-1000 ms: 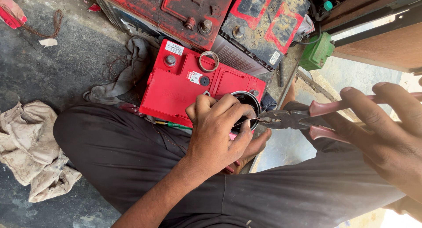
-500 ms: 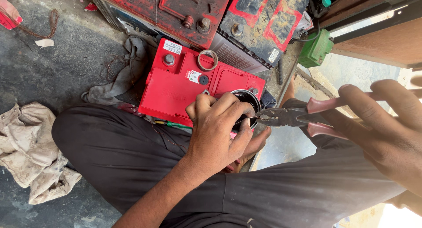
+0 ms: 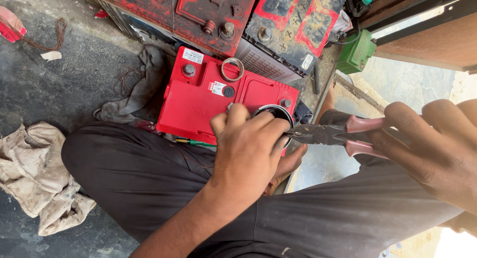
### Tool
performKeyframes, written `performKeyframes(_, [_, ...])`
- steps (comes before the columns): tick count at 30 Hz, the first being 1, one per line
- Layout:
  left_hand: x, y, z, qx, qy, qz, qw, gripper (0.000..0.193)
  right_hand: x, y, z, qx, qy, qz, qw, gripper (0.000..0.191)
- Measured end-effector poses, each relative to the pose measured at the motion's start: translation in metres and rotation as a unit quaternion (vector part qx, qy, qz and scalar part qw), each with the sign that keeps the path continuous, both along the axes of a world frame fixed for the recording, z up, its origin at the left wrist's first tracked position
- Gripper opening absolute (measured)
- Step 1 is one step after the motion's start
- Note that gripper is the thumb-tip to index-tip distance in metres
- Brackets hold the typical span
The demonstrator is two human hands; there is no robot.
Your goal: The person sits on the workshop floor repairing a black cylindrical motor component. They use pliers to grip and pull copper wire from the component, cut the wire, hold and position a small part, and use a file to file the component's edge, working on the part resting on a red battery casing.
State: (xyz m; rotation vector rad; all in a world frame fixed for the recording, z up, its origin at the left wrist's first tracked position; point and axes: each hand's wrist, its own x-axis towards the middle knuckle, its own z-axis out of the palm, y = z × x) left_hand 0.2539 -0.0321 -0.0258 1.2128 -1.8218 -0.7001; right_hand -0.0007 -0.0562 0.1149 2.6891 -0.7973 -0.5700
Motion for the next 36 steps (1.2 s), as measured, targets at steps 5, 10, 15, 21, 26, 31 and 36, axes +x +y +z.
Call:
performKeyframes(5, [-0.007,-0.010,-0.001,-0.002,0.023,-0.015,1.000,0.013,0.000,0.005,0.008,0.013,0.032,-0.062,0.997,0.018])
performKeyframes(10, [-0.013,-0.010,-0.005,-0.024,0.020,-0.001,1.000,0.010,-0.008,0.016,0.006,0.021,-0.040,-0.132,0.990,0.012])
performKeyframes(15, [-0.022,-0.006,-0.005,-0.018,0.013,0.002,1.000,0.008,-0.020,0.031,0.001,0.124,-0.179,-0.224,0.950,0.012])
performKeyframes(21, [-0.027,0.000,-0.001,-0.024,0.028,-0.008,0.999,0.009,-0.030,0.007,0.010,0.362,0.183,-0.590,0.698,0.026])
performKeyframes(26, [-0.024,0.000,-0.001,-0.001,0.034,-0.008,0.999,0.010,-0.022,0.002,0.025,0.391,0.043,-0.483,0.782,0.047])
performKeyframes(31, [-0.013,-0.007,-0.003,0.018,0.064,-0.004,0.998,0.012,-0.019,0.026,0.018,0.051,0.004,-0.196,0.979,0.029])
performKeyframes(36, [-0.017,-0.009,-0.002,0.022,0.059,-0.004,0.998,0.012,-0.042,0.024,0.017,-0.102,0.160,0.148,0.971,0.063])
